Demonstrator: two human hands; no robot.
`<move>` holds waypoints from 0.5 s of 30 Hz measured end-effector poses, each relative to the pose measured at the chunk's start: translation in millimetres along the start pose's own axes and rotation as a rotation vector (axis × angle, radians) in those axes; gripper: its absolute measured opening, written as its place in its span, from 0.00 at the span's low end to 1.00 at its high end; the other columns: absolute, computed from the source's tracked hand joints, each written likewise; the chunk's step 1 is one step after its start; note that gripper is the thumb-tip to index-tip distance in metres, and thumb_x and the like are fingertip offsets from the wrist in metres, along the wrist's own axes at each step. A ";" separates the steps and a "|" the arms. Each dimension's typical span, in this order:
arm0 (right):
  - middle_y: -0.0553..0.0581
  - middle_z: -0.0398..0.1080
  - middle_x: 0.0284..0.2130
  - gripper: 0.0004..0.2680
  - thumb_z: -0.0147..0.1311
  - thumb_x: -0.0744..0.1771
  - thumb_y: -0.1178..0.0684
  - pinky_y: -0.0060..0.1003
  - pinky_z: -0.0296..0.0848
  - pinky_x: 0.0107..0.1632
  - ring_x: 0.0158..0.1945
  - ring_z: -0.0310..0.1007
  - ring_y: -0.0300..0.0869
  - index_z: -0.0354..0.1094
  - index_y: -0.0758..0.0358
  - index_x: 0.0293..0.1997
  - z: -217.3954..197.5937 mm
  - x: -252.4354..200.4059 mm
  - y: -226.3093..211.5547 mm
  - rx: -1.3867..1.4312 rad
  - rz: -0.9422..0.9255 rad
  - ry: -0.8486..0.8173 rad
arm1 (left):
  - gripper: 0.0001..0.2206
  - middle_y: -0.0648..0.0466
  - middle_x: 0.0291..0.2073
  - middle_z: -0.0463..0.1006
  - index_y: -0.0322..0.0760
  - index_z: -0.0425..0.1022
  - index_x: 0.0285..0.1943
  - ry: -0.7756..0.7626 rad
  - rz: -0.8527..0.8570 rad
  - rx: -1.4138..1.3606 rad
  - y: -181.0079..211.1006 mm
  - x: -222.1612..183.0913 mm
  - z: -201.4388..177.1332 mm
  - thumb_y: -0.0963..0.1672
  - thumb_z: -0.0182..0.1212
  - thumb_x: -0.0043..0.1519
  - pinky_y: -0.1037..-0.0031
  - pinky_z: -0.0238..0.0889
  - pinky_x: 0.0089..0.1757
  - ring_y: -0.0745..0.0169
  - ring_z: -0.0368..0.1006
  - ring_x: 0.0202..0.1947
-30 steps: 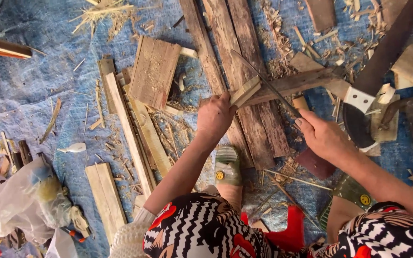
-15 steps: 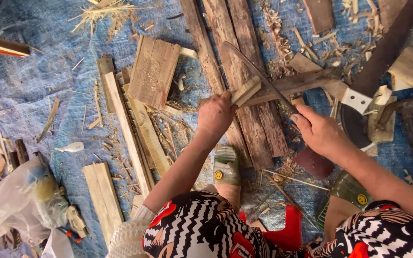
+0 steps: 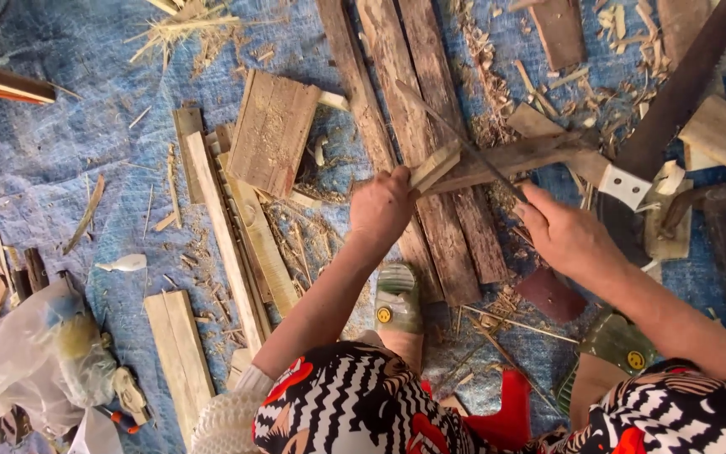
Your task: Shaping and cutting wooden planks using a curved blade and a hand saw while seated on the floor.
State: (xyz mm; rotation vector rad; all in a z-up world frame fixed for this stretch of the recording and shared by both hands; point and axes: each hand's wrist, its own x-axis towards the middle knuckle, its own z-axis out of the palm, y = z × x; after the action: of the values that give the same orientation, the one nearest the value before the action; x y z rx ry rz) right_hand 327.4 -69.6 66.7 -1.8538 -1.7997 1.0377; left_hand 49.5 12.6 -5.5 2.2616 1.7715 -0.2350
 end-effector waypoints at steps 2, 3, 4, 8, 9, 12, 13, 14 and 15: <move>0.78 0.74 0.45 0.20 0.39 0.72 0.41 0.70 0.74 0.43 0.46 0.74 0.72 0.60 0.57 0.71 9.9 3.0 8.7 -0.075 0.120 -0.112 | 0.14 0.52 0.31 0.77 0.46 0.71 0.43 -0.033 -0.003 0.004 -1.3 -0.6 -1.1 0.52 0.68 0.58 0.56 0.76 0.31 0.43 0.82 0.29; 0.76 0.73 0.48 0.20 0.40 0.71 0.39 0.69 0.73 0.47 0.48 0.73 0.71 0.61 0.55 0.70 12.5 2.5 8.3 -0.032 0.165 -0.126 | 0.15 0.51 0.31 0.77 0.46 0.71 0.43 -0.019 0.001 0.000 -4.8 -1.7 2.4 0.53 0.68 0.57 0.55 0.76 0.31 0.43 0.82 0.29; 0.74 0.72 0.52 0.21 0.41 0.71 0.37 0.69 0.71 0.51 0.51 0.71 0.71 0.63 0.53 0.70 11.5 6.4 9.6 0.006 0.208 -0.124 | 0.15 0.51 0.31 0.77 0.46 0.71 0.43 0.010 0.015 -0.005 -6.0 5.5 4.7 0.53 0.68 0.57 0.54 0.76 0.31 0.42 0.82 0.29; 0.72 0.69 0.19 0.16 0.45 0.72 0.42 0.42 0.67 0.10 0.15 0.67 0.53 0.66 0.61 0.62 14.4 16.7 35.5 0.636 0.461 -0.199 | 0.15 0.52 0.31 0.77 0.47 0.71 0.42 0.019 0.023 0.016 -1.6 2.8 1.6 0.52 0.69 0.57 0.57 0.76 0.30 0.43 0.82 0.28; 0.71 0.70 0.18 0.16 0.47 0.71 0.44 0.45 0.70 0.12 0.15 0.69 0.53 0.67 0.61 0.63 9.4 17.5 26.9 0.520 0.417 -0.158 | 0.14 0.51 0.30 0.77 0.46 0.71 0.42 0.022 0.024 0.012 -1.4 3.9 0.1 0.52 0.69 0.57 0.58 0.76 0.30 0.44 0.82 0.28; 0.68 0.74 0.21 0.15 0.51 0.71 0.47 0.51 0.75 0.21 0.23 0.74 0.55 0.69 0.60 0.63 -14.5 3.9 -16.5 0.335 0.251 -0.030 | 0.14 0.51 0.30 0.77 0.46 0.72 0.42 0.029 0.022 0.010 -2.8 1.1 4.2 0.52 0.69 0.57 0.58 0.76 0.30 0.44 0.82 0.28; 0.66 0.75 0.24 0.14 0.51 0.71 0.48 0.56 0.77 0.28 0.30 0.77 0.57 0.70 0.60 0.63 -25.2 -1.3 -33.8 0.262 0.120 0.066 | 0.15 0.51 0.30 0.77 0.46 0.72 0.42 0.049 0.023 0.011 -3.1 1.3 6.3 0.52 0.70 0.57 0.58 0.76 0.29 0.44 0.82 0.28; 0.66 0.75 0.24 0.14 0.51 0.71 0.48 0.56 0.77 0.28 0.30 0.77 0.57 0.70 0.60 0.63 -28.4 -4.7 -30.9 0.262 0.125 0.063 | 0.15 0.51 0.30 0.77 0.46 0.72 0.42 0.043 0.024 0.009 0.5 0.3 -4.0 0.52 0.70 0.57 0.58 0.76 0.29 0.44 0.82 0.28; 0.62 0.73 0.23 0.13 0.51 0.70 0.55 0.47 0.68 0.23 0.23 0.71 0.49 0.67 0.65 0.62 -32.1 -8.6 -28.9 0.203 -0.042 0.098 | 0.13 0.50 0.27 0.76 0.41 0.73 0.45 -0.016 0.013 -0.035 3.9 -1.1 -15.3 0.50 0.65 0.62 0.67 0.71 0.23 0.55 0.75 0.21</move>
State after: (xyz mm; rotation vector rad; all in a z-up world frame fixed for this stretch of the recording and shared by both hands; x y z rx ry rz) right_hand 330.4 -66.7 110.6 -1.7082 -1.6066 1.0527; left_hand 52.5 15.3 9.8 2.2407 1.7385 -0.2168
